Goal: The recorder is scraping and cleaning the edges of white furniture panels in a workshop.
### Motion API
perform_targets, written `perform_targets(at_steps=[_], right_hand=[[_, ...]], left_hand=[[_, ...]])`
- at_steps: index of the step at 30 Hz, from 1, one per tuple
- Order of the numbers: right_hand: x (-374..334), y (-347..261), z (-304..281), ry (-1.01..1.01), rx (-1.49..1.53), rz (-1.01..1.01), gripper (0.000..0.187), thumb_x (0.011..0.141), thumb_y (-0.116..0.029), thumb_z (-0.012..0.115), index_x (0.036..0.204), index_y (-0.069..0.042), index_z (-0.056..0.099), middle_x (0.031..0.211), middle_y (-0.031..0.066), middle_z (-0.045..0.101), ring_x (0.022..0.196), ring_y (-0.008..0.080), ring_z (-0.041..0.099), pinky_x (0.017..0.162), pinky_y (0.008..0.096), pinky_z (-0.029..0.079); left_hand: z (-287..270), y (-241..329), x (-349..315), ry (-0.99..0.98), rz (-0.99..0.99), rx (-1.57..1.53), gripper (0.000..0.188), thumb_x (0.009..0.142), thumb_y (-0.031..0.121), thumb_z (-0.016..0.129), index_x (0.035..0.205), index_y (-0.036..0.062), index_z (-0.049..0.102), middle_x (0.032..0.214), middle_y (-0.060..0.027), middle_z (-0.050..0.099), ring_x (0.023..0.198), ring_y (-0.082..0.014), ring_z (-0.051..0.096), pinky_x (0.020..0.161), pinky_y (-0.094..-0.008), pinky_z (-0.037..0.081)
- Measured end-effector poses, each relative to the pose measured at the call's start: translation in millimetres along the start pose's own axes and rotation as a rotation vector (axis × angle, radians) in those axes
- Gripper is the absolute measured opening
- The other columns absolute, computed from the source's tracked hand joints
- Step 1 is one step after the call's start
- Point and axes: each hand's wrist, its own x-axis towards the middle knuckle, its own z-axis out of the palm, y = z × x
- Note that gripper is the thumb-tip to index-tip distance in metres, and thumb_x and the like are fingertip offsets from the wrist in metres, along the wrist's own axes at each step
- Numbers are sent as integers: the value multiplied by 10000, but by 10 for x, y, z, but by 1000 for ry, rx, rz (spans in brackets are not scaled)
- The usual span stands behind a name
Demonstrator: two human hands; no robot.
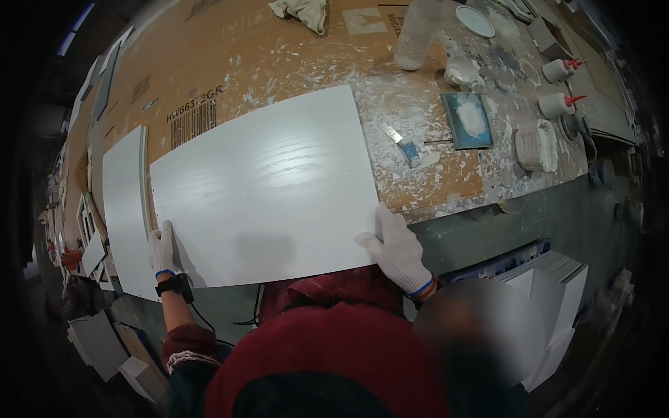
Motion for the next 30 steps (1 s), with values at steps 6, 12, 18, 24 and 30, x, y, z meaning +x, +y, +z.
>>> perform_targets(at_steps=[6, 12, 18, 24, 30], right_hand=[[183, 143, -494, -275, 5, -5, 537, 883, -413, 663, 1281, -73, 540, 1003, 192, 609, 981, 375, 606, 857, 467, 482], [739, 256, -854, 273, -154, -136, 419, 899, -387, 657, 1139, -52, 580, 1013, 181, 609, 971, 374, 607, 833, 477, 485], [1132, 231, -841, 88, -374, -15, 545, 878, -378, 703, 1270, -33, 551, 1177, 207, 602, 1020, 378, 619, 865, 455, 499], [1232, 99, -1132, 116, 61, -104, 430, 875, -277, 688, 1220, -31, 618, 1090, 171, 638, 977, 319, 617, 879, 399, 491], [1885, -292, -1421, 87, -98, -413, 396, 875, -252, 675, 1208, -38, 646, 1045, 155, 642, 990, 286, 620, 888, 374, 493]], left_hand=[[90, 21, -79, 3, 78, 145, 660, 910, 599, 498, 1016, -34, 655, 982, -295, 686, 988, -443, 648, 884, -480, 494], [196, 944, -671, 68, 472, 178, 552, 910, 389, 594, 1244, -36, 485, 1174, -261, 529, 1094, -451, 528, 921, -522, 451], [296, 1742, -1949, -54, 791, -42, 705, 836, 369, 683, 1350, -37, 421, 1300, -225, 457, 1183, -426, 445, 920, -556, 394], [267, 1661, -2278, -78, 765, 20, 855, 832, 497, 676, 1409, -59, 379, 1427, -278, 385, 1287, -472, 377, 986, -607, 321], [338, 1581, -2304, -220, 679, 75, 970, 868, 624, 597, 1487, -65, 307, 1524, -337, 284, 1377, -541, 280, 1031, -694, 232]])
